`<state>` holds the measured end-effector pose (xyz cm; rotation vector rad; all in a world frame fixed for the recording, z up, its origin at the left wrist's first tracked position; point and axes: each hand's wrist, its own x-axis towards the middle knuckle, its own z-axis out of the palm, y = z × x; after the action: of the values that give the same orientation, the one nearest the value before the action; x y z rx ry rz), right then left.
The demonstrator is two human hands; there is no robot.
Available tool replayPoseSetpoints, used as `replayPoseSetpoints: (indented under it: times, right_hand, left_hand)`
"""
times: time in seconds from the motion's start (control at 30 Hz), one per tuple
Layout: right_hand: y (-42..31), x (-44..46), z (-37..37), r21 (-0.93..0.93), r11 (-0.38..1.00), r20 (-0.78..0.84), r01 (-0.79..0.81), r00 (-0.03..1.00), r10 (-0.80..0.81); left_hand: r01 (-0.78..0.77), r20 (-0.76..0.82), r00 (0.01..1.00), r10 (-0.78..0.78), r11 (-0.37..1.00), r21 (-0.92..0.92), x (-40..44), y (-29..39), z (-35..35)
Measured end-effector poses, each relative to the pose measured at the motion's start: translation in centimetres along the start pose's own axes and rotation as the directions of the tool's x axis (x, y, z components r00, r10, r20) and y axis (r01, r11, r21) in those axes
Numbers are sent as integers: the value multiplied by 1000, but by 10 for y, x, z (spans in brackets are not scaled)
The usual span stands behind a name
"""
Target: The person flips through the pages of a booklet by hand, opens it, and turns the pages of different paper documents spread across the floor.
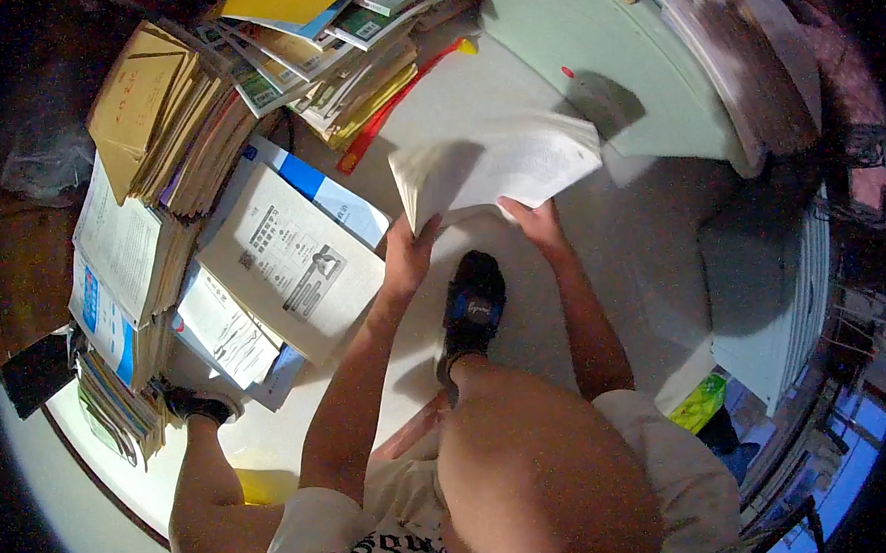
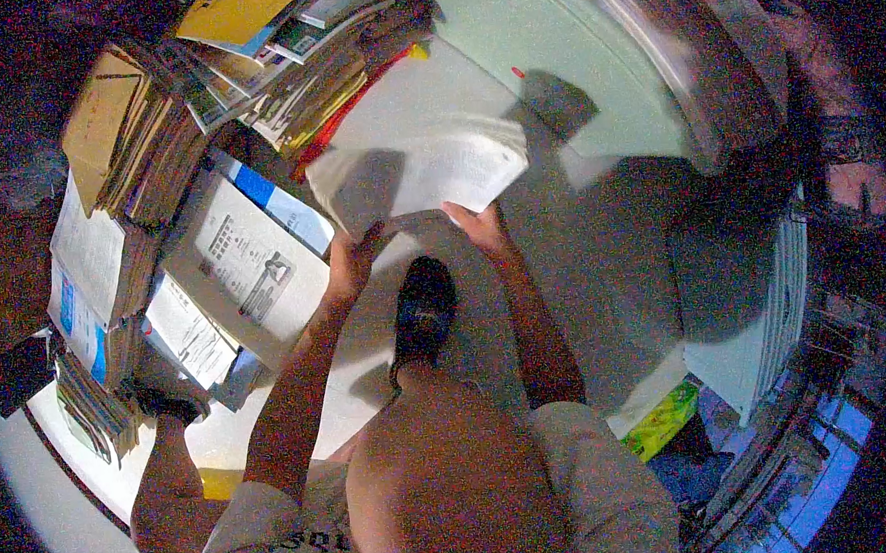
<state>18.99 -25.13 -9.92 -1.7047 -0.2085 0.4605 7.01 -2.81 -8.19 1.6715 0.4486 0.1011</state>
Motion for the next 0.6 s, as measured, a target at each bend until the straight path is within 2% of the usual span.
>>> replayPoseSetpoints:
  times: [0.1, 0.17, 0.23, 0.37, 0.43, 0.5, 0.57, 0.6]
  right_hand:
    - [0, 4, -6, -17, 998, 20, -55, 998, 55]
    - [2, 7, -9, -41, 996, 45, -76, 996, 78]
    - [5, 9, -11, -56, 983, 71, -177, 981, 181]
    - [27, 15, -8, -37, 988, 42, -152, 987, 154]
    - [32, 17, -6, 49, 995, 78, -83, 994, 79]
    - [37, 20, -4, 33, 997, 71, -64, 996, 62]
    - [39, 22, -4, 16, 999, 64, -46, 997, 44]
    - [42, 24, -5, -1, 995, 60, -96, 994, 96]
  left_hand:
    - [2, 75, 997, 3, 997, -72, 6, -17, 3]
    - [-30, -18, 999, 28, 997, -70, 7, -15, 8]
    - [-27, -29, 999, 24, 992, -123, 10, -24, 13]
    - [10, -81, 996, -28, 976, -217, 11, -39, 21]
    - [32, -84, 995, -55, 967, -253, 10, -45, 23]
    - [54, -85, 993, -82, 956, -289, 12, -56, 25]
    - [191, -34, 978, -206, 946, -262, 17, -73, 24]
    - [191, -34, 978, -207, 946, -262, 18, -73, 22]
